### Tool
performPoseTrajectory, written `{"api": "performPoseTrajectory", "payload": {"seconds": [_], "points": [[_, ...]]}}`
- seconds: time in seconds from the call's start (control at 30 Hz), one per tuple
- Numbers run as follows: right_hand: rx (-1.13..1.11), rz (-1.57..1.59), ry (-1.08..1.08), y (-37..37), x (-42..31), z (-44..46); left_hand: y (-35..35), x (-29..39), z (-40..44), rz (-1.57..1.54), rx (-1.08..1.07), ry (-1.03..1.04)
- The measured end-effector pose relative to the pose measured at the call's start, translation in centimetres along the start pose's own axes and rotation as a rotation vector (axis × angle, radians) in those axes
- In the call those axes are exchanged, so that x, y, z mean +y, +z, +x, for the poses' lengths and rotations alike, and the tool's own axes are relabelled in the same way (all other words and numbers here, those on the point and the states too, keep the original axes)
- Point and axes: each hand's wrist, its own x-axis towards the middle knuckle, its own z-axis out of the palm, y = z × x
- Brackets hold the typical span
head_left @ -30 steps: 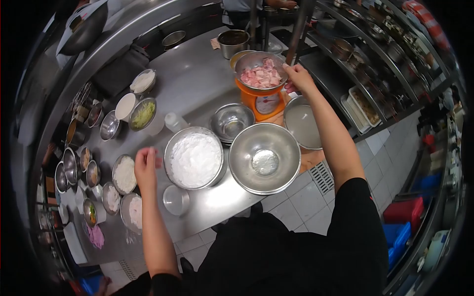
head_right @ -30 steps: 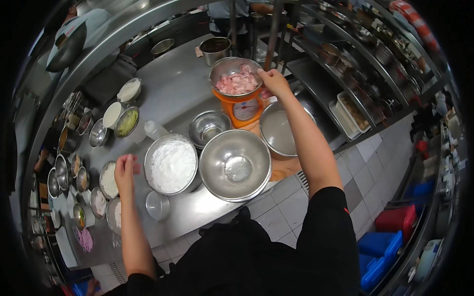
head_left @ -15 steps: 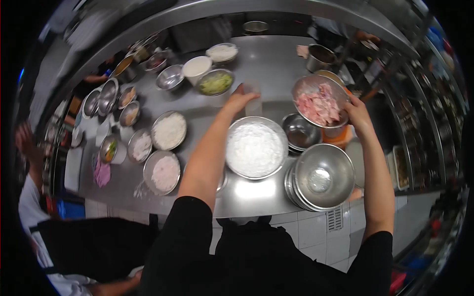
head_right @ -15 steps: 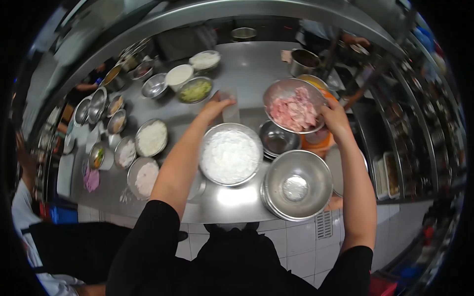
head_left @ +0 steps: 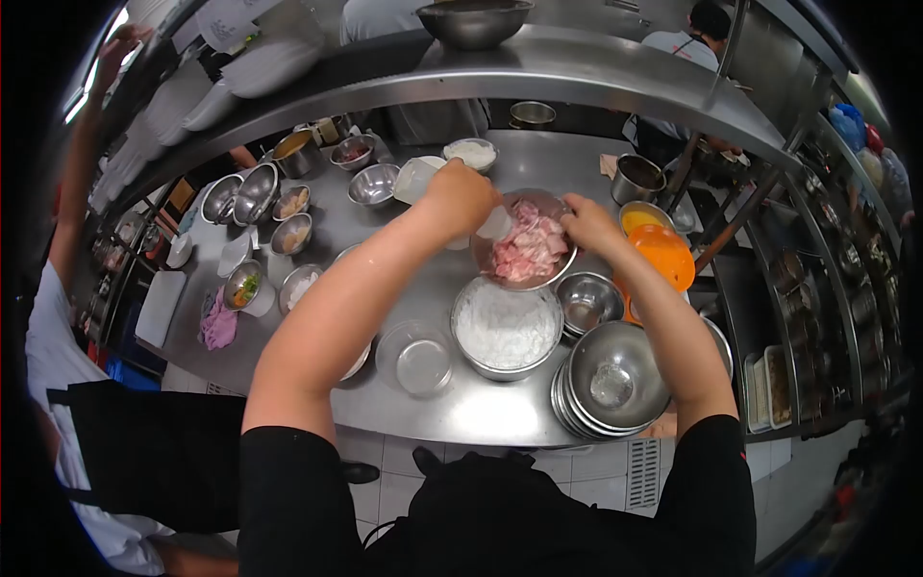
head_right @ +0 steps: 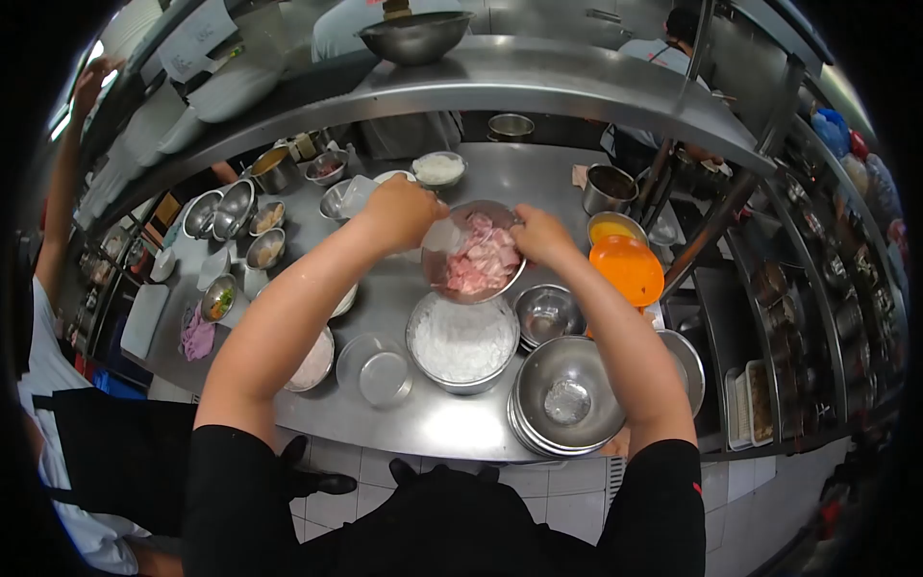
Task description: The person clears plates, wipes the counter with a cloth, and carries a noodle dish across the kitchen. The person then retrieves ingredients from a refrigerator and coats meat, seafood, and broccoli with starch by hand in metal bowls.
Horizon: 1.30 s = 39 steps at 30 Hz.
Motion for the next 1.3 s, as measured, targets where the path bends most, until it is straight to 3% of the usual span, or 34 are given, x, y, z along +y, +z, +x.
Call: {"api": "performPoseTrajectory", "payload": {"seconds": [0.17,0.3,0.37,0.43,0.53,0.57,0.63,0.67,0.77,0.83,0.9,0.97,1.07,1.13,1.23,1.3], "points": [[-0.103,0.098,-0.017,-1.0,-3.4,-1.8,-4.1,0.1,-2.6,0.241,-0.132,0.056],[-0.155,0.220,0.033,-1.8,-4.0,-2.7,-3.2,-1.5,-2.6,0.297,-0.102,0.029],[-0.140,0.249,0.037,-1.8,-3.2,-2.7,-2.5,-2.1,-2.9,0.107,0.097,0.092],[-0.029,0.230,0.052,-2.1,-1.7,-2.9,-1.9,-2.1,-2.6,-0.066,0.048,0.106],[0.104,0.248,0.156,-3.1,0.3,-3.8,4.7,-1.4,-0.4,-0.752,0.324,0.004],[0.166,0.296,0.210,-3.3,1.0,-4.2,7.1,-0.9,0.7,-0.765,0.319,0.013],[0.272,0.206,0.195,-3.4,4.3,-4.5,11.9,0.8,3.0,-1.146,0.423,-0.166],[0.373,0.120,0.162,-3.2,5.7,-4.8,13.8,1.5,3.9,-1.216,0.399,-0.221],[0.311,0.256,0.296,-4.2,3.9,-7.4,19.7,4.0,5.3,-1.380,0.339,-0.236],[0.372,0.253,0.260,-4.2,3.4,-8.5,21.0,4.7,5.1,-1.397,0.231,-0.284],[0.366,0.205,0.238,-4.1,3.3,-8.8,24.3,4.6,5.7,-1.490,0.172,-0.122],[0.239,0.368,0.291,-3.9,1.0,-8.8,23.5,3.5,4.4,-1.429,0.222,-0.129],[0.148,0.403,0.177,-2.3,-2.3,-7.3,14.1,0.5,-1.5,-1.640,0.202,-0.265],[0.087,0.362,0.088,-0.8,-4.5,-6.0,8.7,0.3,-6.9,-2.560,0.020,-0.268],[-0.059,0.313,0.019,2.1,-9.5,-5.9,7.6,1.6,-11.4,-2.516,0.190,-0.457],[-0.111,0.488,0.108,4.5,-11.5,-5.2,8.8,1.0,-14.9,-2.563,0.240,-0.529]]}}
